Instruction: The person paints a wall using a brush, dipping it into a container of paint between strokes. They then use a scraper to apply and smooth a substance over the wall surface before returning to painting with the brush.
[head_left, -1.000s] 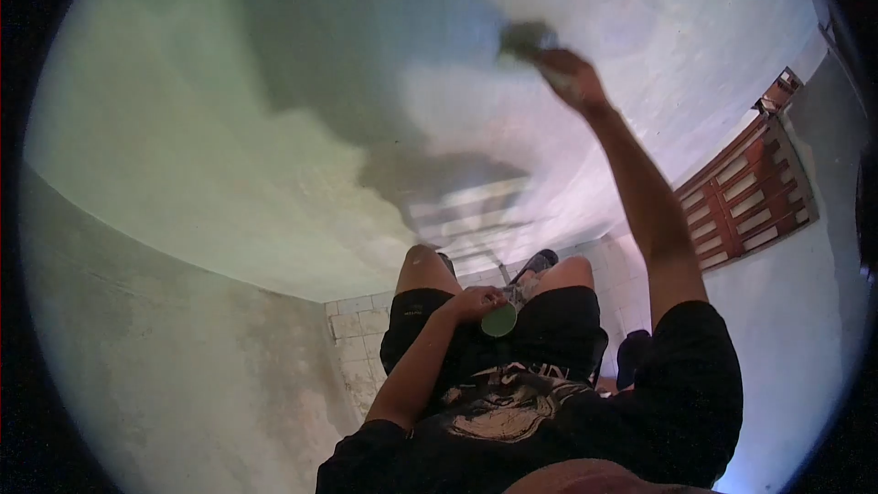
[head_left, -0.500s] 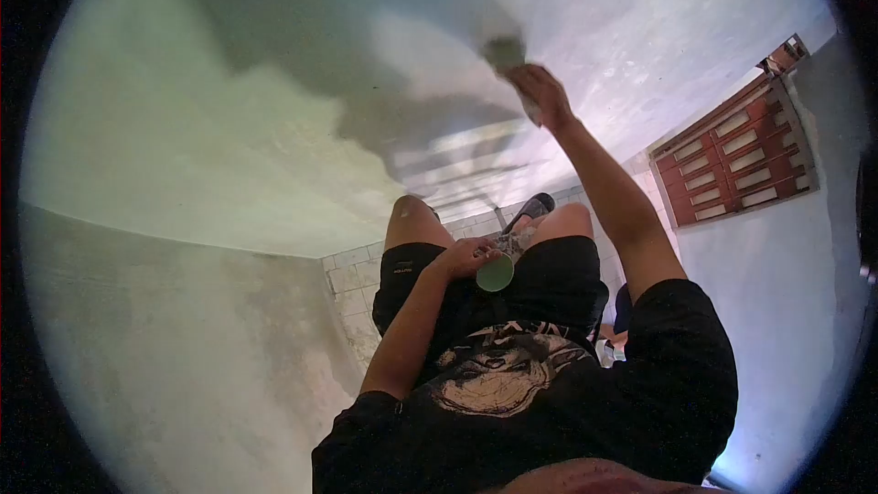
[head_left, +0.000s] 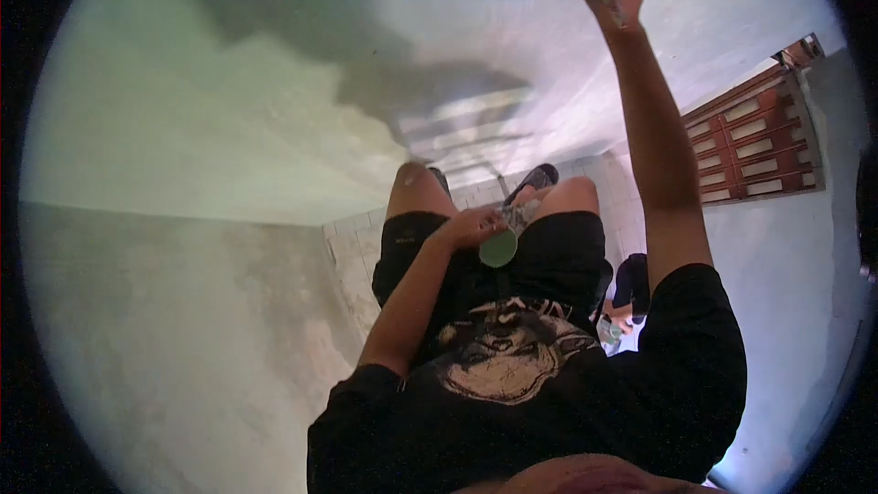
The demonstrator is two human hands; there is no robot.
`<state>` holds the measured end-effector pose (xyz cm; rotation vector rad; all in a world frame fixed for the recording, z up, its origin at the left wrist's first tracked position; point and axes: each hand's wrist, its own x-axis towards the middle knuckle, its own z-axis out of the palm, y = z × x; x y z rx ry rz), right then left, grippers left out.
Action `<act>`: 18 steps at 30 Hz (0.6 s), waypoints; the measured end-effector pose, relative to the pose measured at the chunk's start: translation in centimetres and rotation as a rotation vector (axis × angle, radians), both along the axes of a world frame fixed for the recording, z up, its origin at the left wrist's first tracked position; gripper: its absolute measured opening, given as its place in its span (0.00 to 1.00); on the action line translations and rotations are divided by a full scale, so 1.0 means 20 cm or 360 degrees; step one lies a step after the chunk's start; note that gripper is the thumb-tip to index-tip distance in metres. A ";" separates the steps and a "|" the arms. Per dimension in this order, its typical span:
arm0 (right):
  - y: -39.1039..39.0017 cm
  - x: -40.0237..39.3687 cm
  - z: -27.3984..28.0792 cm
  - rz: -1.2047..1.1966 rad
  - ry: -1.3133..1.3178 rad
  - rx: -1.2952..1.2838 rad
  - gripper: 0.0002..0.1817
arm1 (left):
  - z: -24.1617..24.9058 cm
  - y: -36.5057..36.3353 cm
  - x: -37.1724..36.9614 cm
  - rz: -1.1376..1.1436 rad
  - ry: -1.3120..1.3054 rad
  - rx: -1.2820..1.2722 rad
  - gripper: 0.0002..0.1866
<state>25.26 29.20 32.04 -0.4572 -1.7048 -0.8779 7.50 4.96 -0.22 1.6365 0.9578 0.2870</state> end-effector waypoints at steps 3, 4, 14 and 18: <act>0.03 -0.02 -0.22 0.0164 0.0084 -0.0289 0.12 | 0.08 -0.01 0.00 0.0091 0.0019 0.0046 0.29; 0.08 0.01 -0.39 0.0036 0.0038 -0.0527 0.16 | 0.07 -0.02 -0.01 0.0131 0.0024 0.0032 0.29; 0.02 0.15 -1.09 0.0524 -0.0375 -0.1532 0.17 | -0.03 -0.04 -0.02 0.0096 0.0044 0.0138 0.27; 0.12 0.13 -0.53 0.0372 -0.0490 -0.0841 0.13 | 0.01 -0.03 0.00 0.0092 0.0060 -0.0029 0.27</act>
